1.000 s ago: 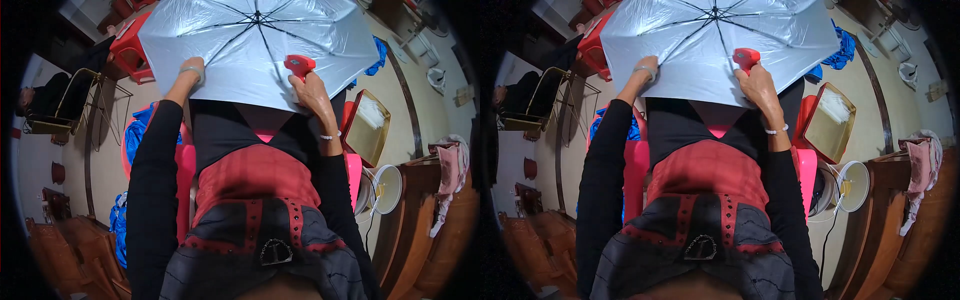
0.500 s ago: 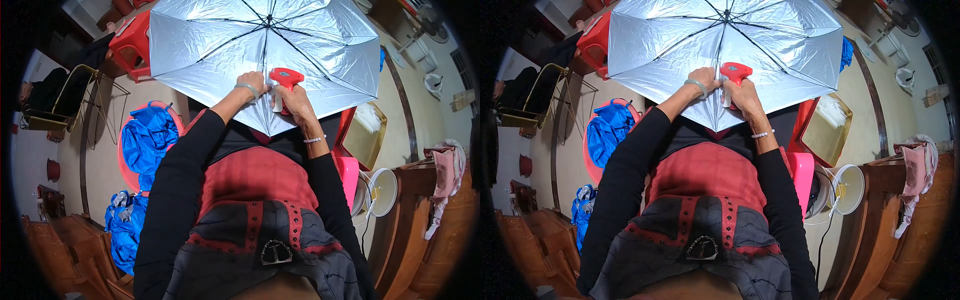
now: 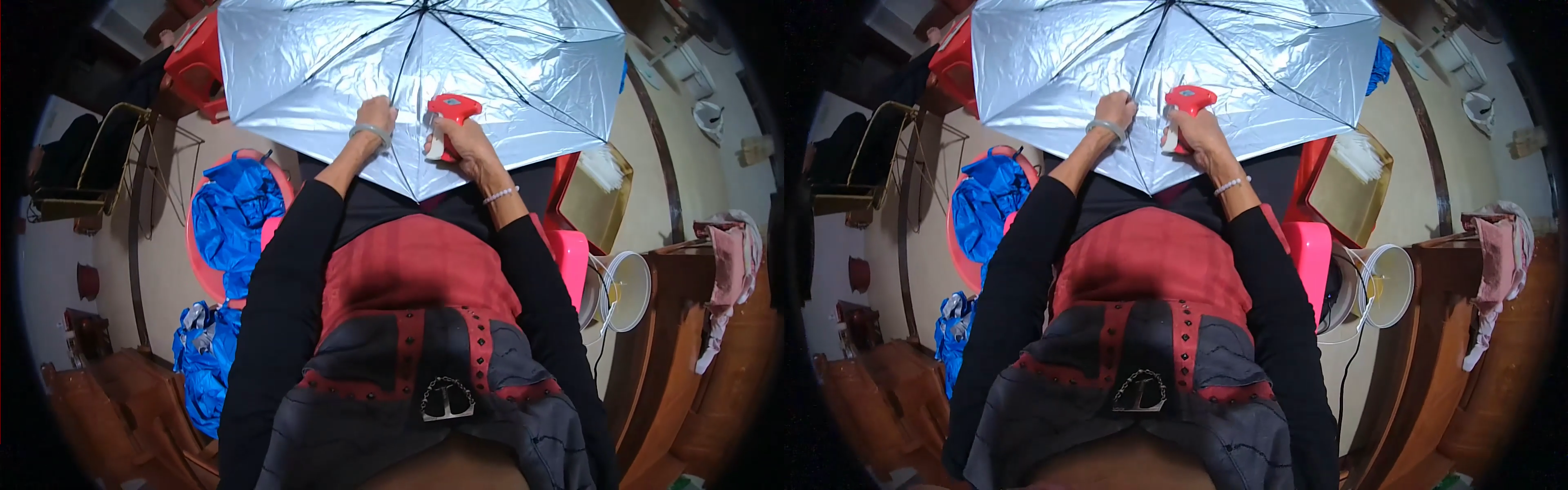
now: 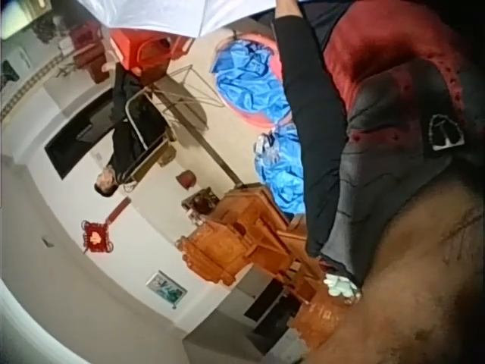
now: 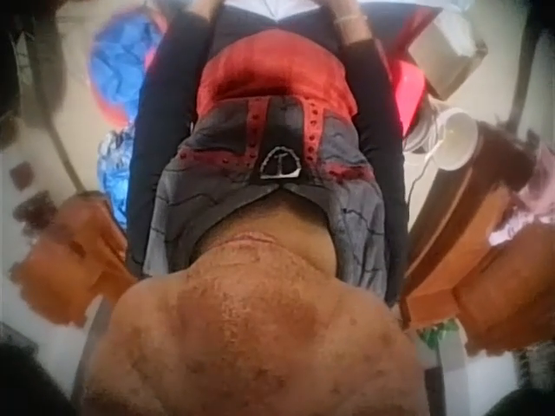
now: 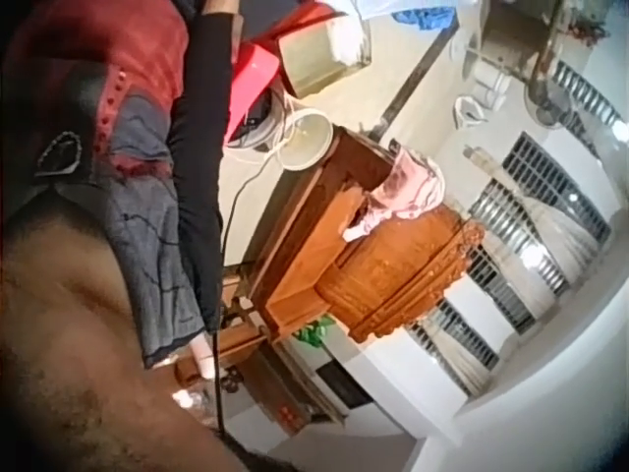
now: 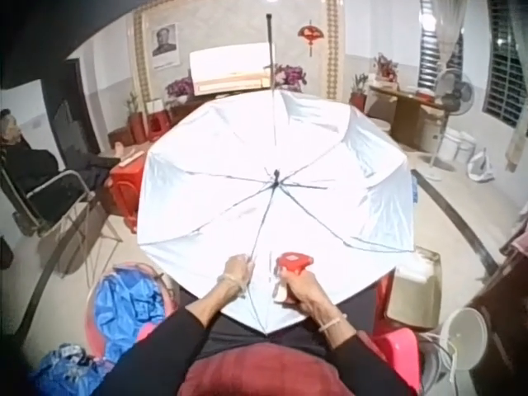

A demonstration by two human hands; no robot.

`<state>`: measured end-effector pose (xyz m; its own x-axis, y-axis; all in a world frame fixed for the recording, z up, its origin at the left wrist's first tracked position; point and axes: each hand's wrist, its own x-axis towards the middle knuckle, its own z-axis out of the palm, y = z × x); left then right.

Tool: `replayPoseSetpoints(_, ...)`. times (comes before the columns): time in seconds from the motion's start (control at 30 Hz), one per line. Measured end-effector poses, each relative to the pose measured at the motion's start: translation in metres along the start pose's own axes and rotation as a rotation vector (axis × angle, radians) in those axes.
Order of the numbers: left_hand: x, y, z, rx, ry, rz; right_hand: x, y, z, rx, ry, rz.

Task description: Assembling umbrella components and testing the opening and closing mechanism.

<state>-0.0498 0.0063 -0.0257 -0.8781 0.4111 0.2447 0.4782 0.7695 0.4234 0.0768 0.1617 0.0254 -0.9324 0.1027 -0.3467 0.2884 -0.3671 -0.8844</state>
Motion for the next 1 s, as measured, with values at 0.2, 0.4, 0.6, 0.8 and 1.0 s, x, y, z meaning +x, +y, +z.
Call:
replayPoseSetpoints(0.2,-0.002,-0.003,-0.013,0.086,0.014,-0.113,0.013,0.004,0.01,-0.058,-0.02,0.089)
replayPoseSetpoints(0.4,-0.017,0.001,-0.007,-0.46,0.087,-0.433,0.01,0.013,0.013,-0.115,0.017,0.051)
replayPoseSetpoints(0.6,-0.02,0.018,-0.011,-0.616,-0.059,-0.515,0.018,0.026,0.014,-0.213,0.124,0.032)
replayPoseSetpoints(0.8,-0.026,0.017,-0.011,-0.695,-0.029,-0.631,0.012,0.024,0.021,-0.189,0.058,0.053)
replayPoseSetpoints(1.0,-0.029,0.027,-0.019,-0.707,-0.108,-0.473,0.004,0.019,0.02,-0.071,-0.004,0.075)
